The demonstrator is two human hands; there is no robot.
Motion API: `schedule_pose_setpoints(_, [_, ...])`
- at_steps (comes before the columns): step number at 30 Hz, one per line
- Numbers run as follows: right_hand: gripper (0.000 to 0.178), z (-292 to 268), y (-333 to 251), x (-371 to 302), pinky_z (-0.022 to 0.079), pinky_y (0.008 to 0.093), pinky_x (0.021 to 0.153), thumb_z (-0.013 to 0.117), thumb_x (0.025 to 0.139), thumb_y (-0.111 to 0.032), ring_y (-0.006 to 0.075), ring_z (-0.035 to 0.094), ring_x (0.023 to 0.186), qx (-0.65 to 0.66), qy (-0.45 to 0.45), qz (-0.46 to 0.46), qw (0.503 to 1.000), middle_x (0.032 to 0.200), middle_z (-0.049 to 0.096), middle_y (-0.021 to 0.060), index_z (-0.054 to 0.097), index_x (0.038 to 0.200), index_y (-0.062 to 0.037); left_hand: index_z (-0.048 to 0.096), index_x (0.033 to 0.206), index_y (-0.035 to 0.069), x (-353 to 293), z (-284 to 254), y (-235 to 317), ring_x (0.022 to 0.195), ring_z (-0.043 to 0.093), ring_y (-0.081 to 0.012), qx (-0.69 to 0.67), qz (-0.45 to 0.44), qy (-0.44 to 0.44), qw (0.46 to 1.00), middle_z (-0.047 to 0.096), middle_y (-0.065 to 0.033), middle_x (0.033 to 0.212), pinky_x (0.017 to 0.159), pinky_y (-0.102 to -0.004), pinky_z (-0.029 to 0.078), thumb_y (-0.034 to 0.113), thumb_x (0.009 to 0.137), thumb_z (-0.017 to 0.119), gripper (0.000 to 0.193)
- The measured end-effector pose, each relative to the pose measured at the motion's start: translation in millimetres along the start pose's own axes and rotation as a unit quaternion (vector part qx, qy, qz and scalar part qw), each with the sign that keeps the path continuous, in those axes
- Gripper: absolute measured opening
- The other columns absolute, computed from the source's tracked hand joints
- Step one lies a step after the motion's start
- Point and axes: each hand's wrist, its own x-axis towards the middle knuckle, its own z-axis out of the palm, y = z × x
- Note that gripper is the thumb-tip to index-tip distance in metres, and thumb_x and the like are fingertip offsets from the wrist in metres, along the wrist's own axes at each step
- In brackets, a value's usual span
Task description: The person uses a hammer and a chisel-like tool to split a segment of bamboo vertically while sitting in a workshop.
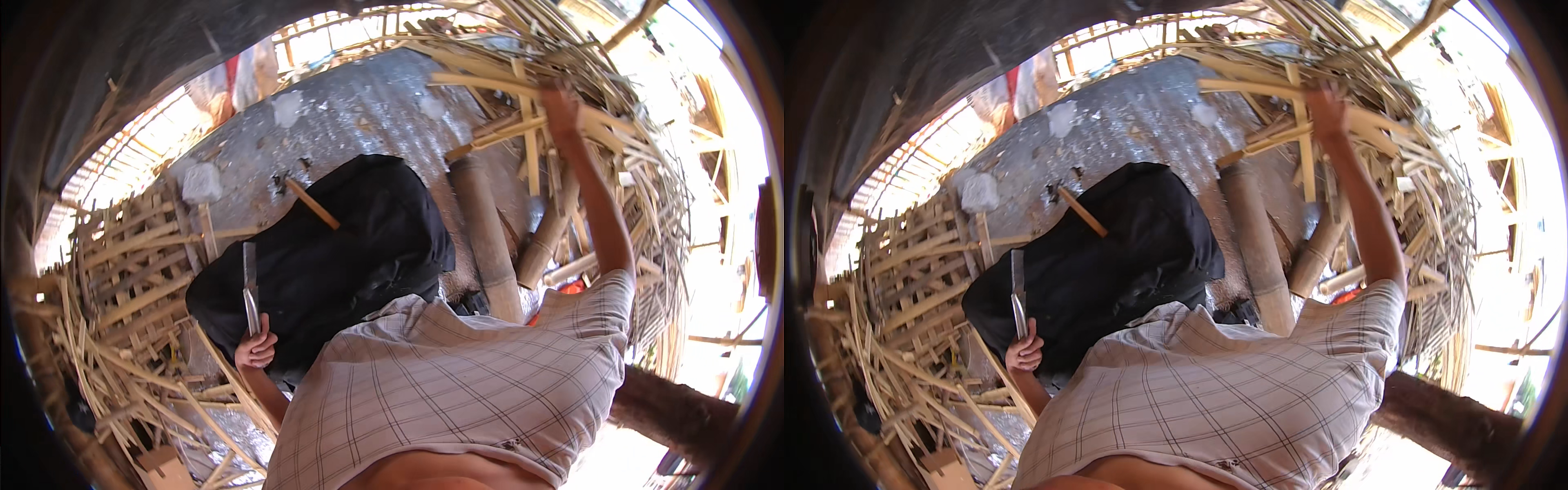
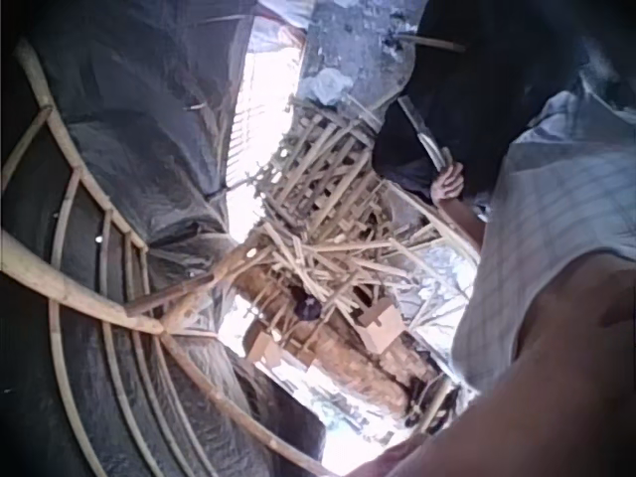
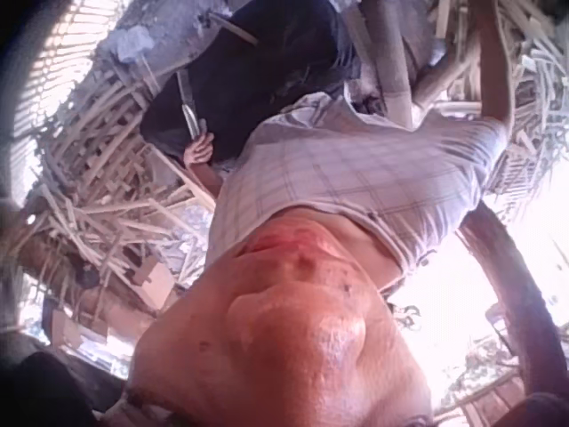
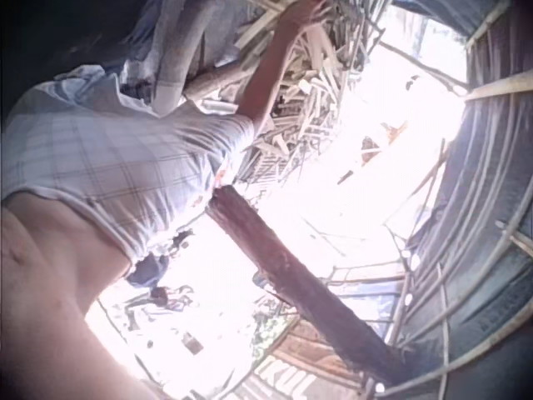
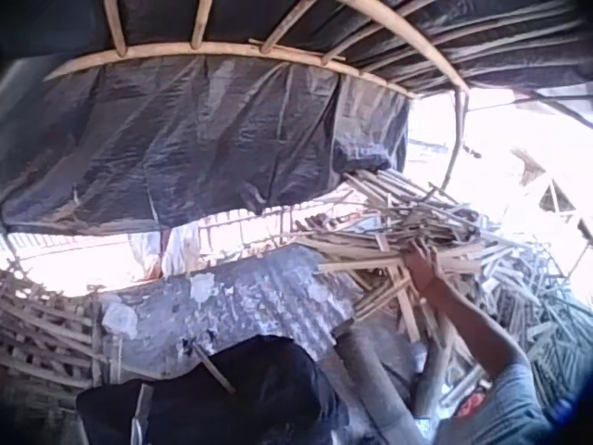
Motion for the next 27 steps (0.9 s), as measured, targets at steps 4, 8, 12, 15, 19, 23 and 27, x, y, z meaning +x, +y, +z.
schedule_pose_setpoints(4, [0.032, -3, 284, -118, 0.055, 0.0495, 0.078, 0.049, 0.098, -0.012, 0.0281, 0.07, 0.094, -0.087, -0.074, 0.204, 0.972, 0.107, 0.07, 0.0106, 0.068, 0.123, -0.019, 0.056, 0.123, 0.024, 16, 2, 10, 0.042, 0.032, -0.0021, 0.003, -0.018, -0.027, 0.999, 0.037, 0.0032, 0.064, 0.033, -0.0168, 0.029, 0.014, 0.104, 0.057, 0.022])
schedule_pose_setpoints(8, [0.045, -49, 228, -167, 0.057, 0.054, 0.082, 0.062, 0.094, -0.012, 0.0422, 0.062, 0.113, -0.157, -0.225, 0.282, 0.92, 0.129, 0.056, 0.021, 0.051, 0.138, -0.0109, 0.055, 0.115, 0.021, 6, 23, 6, 0.04, 0.032, -0.0023, -0.006, 0.003, 0.033, 0.999, 0.038, 0.0029, 0.064, 0.033, -0.0169, 0.029, 0.013, 0.103, 0.057, 0.015])
schedule_pose_setpoints(12, [0.046, -34, 112, -213, 0.058, 0.0488, 0.082, 0.069, 0.086, -0.007, 0.0424, 0.063, 0.11, 0.188, -0.14, 0.247, 0.94, 0.119, 0.059, 0.03, 0.055, 0.129, 0.0021, 0.052, 0.139, 0.026, 19, 15, 8, 0.042, 0.034, -0.0019, 0.009, 0.013, -0.033, 0.999, 0.038, 0.0032, 0.065, 0.034, -0.0171, 0.03, 0.011, 0.105, 0.051, 0.037])
schedule_pose_setpoints(15, [0.043, -43, -55, -183, 0.054, 0.0482, 0.085, 0.077, 0.085, -0.022, 0.0416, 0.064, 0.104, 0.427, -0.147, 0.176, 0.875, 0.112, 0.064, 0.0257, 0.062, 0.119, -0.0009, 0.052, 0.14, 0.024, 7, 16, -2, 0.043, 0.034, -0.0017, -0.008, 0.045, 0.013, 0.999, 0.038, 0.0034, 0.065, 0.035, -0.0165, 0.029, 0.01, 0.105, 0.051, 0.037])
schedule_pose_setpoints(19, [0.063, -79, -217, -135, 0.054, 0.0447, 0.087, 0.082, 0.083, -0.034, 0.0398, 0.067, 0.105, 0.618, -0.25, 0.13, 0.734, 0.119, 0.067, 0.0228, 0.057, 0.13, 0.0005, 0.056, 0.13, 0.026, 6, 46, -9, 0.04, 0.033, -0.0036, -0.024, 0.038, 0.077, 0.996, 0.038, 0.0017, 0.066, 0.032, -0.0205, 0.023, 0.013, 0.109, 0.043, 0.028])
schedule_pose_setpoints(23, [0.09, -75, -293, -102, 0.044, 0.0486, 0.107, 0.083, 0.077, -0.053, 0.0454, 0.054, 0.128, 0.668, -0.29, 0.034, 0.685, 0.135, 0.057, 0.0307, 0.052, 0.137, 0.0062, 0.056, 0.125, 0.021, 18, 51, -7, 0.042, 0.031, 0.0001, 0.058, 0.044, 0.038, 0.997, 0.037, 0.0051, 0.066, 0.033, -0.0179, 0.023, 0.018, 0.107, 0.052, 0.018])
schedule_pose_setpoints(27, [0.093, -55, -301, -83, 0.042, 0.0479, 0.109, 0.084, 0.077, -0.052, 0.044, 0.052, 0.13, 0.601, -0.34, 0.002, 0.724, 0.137, 0.055, 0.0314, 0.05, 0.137, 0.0105, 0.053, 0.115, 0.017, 29, 57, -20, 0.042, 0.031, 0.001, 0.106, 0.095, 0.122, 0.982, 0.034, 0.0067, 0.063, 0.032, -0.0156, 0.025, 0.016, 0.102, 0.061, 0.016])
